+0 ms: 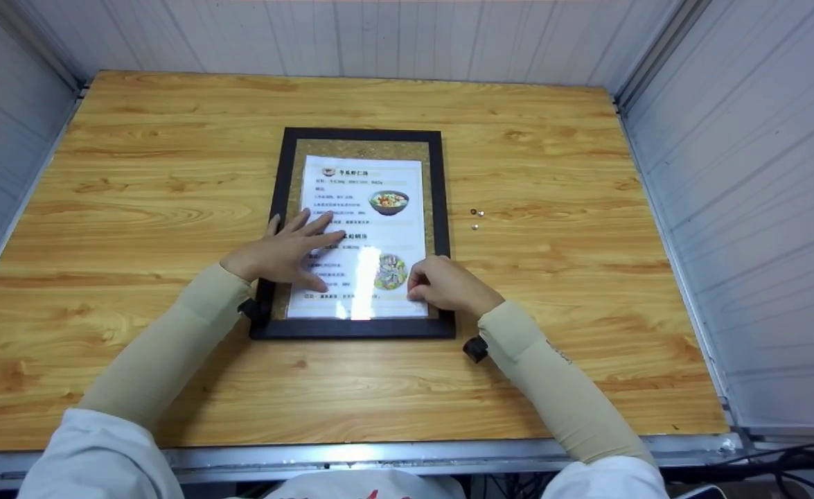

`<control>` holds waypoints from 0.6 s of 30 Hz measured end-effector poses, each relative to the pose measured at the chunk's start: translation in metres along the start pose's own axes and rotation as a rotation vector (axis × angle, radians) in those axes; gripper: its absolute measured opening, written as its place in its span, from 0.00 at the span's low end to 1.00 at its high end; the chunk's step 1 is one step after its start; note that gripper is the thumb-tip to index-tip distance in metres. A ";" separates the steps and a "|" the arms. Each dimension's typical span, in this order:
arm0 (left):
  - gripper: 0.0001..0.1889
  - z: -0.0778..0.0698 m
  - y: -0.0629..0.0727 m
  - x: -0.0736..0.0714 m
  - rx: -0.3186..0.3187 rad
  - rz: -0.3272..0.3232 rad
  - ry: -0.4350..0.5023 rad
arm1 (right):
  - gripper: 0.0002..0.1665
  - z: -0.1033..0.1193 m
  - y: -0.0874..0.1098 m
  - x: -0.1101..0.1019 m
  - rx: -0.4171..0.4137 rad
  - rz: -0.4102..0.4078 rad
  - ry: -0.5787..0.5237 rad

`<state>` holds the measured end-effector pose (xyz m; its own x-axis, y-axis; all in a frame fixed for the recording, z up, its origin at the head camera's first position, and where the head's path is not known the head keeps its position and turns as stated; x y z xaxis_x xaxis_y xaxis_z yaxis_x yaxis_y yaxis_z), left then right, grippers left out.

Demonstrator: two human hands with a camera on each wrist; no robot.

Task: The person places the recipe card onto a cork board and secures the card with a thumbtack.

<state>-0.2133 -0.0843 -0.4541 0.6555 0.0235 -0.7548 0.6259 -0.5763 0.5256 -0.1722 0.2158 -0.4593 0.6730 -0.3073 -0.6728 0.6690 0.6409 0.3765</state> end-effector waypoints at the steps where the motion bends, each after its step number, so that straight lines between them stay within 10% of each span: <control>1: 0.53 0.000 0.000 0.000 0.000 -0.001 0.000 | 0.06 0.000 0.000 0.000 0.002 0.001 -0.002; 18: 0.53 0.002 -0.001 0.001 0.012 -0.005 0.007 | 0.07 0.003 0.003 0.002 -0.029 -0.020 0.065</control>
<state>-0.2142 -0.0856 -0.4565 0.6558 0.0322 -0.7543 0.6237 -0.5861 0.5173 -0.1678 0.2144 -0.4579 0.6370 -0.2749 -0.7202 0.6723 0.6551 0.3447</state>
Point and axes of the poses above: each hand's wrist, its own y-axis away from the middle knuckle, its own x-axis out of the palm, z = x × y, the point moved 1 cm from there along -y, towards the middle knuckle, and after that the axes turned 10 degrees about z, right-handed, at the moved point
